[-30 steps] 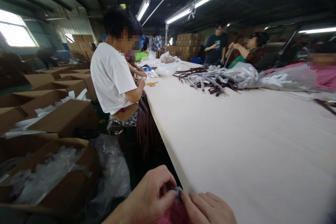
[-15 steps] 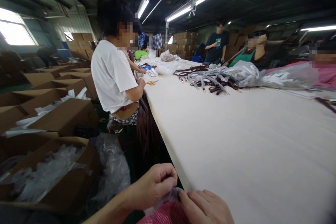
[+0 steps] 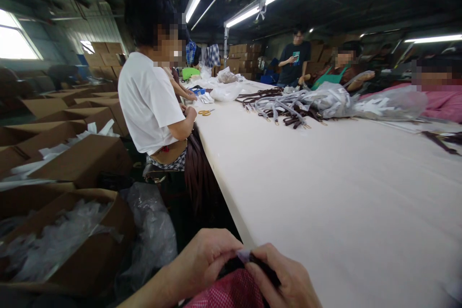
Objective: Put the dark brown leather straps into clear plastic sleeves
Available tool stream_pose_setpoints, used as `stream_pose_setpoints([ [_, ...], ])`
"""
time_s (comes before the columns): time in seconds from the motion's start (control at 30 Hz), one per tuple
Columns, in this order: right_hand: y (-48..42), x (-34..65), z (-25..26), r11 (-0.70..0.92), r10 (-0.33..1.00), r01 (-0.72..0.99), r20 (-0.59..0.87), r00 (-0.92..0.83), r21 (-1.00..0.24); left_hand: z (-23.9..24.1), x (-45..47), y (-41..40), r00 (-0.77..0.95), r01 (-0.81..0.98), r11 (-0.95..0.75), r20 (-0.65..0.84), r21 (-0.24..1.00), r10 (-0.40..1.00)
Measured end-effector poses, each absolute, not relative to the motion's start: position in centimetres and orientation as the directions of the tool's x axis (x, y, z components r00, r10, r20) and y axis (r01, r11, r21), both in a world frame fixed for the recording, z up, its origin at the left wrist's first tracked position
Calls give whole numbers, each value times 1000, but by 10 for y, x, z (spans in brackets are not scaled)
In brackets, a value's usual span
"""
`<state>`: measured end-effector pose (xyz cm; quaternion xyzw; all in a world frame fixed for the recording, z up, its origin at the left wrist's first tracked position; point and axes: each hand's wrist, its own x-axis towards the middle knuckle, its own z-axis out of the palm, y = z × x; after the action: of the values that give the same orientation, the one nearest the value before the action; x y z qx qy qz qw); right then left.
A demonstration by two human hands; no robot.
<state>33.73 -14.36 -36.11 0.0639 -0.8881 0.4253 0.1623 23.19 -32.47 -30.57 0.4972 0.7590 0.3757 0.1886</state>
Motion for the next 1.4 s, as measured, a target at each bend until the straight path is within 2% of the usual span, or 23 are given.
stream_pose_setpoints([
  [0.07,-147,338,-364,489,82,-49,102,-991,-871,-290,221,-324,-329,611,204,11,765,944],
  [0.13,-152,338,-366,341,79,78,-54,-995,-937,-279,207,-322,-217,577,197,-84,793,973],
  [0.23,-160,337,-365,138,-19,165,-170,-985,-977,-276,186,-314,-43,402,282,-290,871,956],
  [0.3,-163,336,-364,-17,-53,243,-241,-969,-970,-277,177,-308,41,315,336,-366,888,930],
  [0.37,-165,334,-361,-175,-24,296,-296,-955,-939,-271,174,-308,-114,413,290,-267,863,957],
  [0.43,-165,331,-359,-317,41,286,-314,-949,-905,-261,178,-317,-377,540,240,-23,807,926],
  [0.47,-165,329,-358,-376,73,267,-315,-946,-888,-256,182,-325,-445,530,237,30,814,895],
  [0.5,-165,327,-356,-425,101,243,-313,-944,-872,-253,186,-333,-461,459,245,-6,854,887],
  [0.53,-166,325,-355,-467,125,219,-309,-943,-857,-254,191,-342,-413,341,265,-110,902,904],
  [0.6,-168,321,-354,-532,143,191,-310,-940,-825,-269,202,-354,-242,140,323,-284,936,928],
  [0.63,-171,319,-354,-553,143,185,-311,-940,-812,-284,209,-355,-210,82,302,-280,950,937],
  [0.67,-173,318,-355,-566,137,182,-310,-941,-804,-301,215,-352,-228,30,223,-211,974,951],
  [0.73,-180,314,-358,-572,123,180,-301,-946,-800,-340,229,-337,-326,-271,-1,-91,962,941],
  [0.8,-188,312,-364,-559,123,171,-285,-951,-812,-372,240,-316,-412,-591,-199,-80,782,908],
  [0.87,-193,311,-370,-528,140,166,-278,-950,-833,-390,246,-299,-512,-762,-334,-201,554,835],
  [0.9,-195,311,-373,-508,151,167,-278,-949,-845,-393,247,-295,-539,-792,-379,-256,479,803],
  [0.97,-195,310,-377,-472,175,172,-283,-943,-865,-392,247,-293,-578,-789,-425,-298,444,760],
  [1.1,-188,311,-379,-440,230,176,-300,-926,-880,-385,246,-304,-666,-681,-438,-247,588,704],
  [1.17,-186,311,-380,-425,240,184,-307,-921,-886,-386,247,-308,-655,-693,-436,-249,575,714],
  [1.2,-185,311,-381,-416,233,193,-309,-922,-889,-387,247,-308,-632,-728,-442,-263,523,730],
  [1.33,-189,312,-388,-377,178,240,-325,-929,-895,-389,246,-300,-558,-829,-529,-336,182,759],
  [1.4,-193,312,-391,-358,168,261,-337,-926,-896,-389,245,-294,-580,-801,-586,-397,121,711],
])
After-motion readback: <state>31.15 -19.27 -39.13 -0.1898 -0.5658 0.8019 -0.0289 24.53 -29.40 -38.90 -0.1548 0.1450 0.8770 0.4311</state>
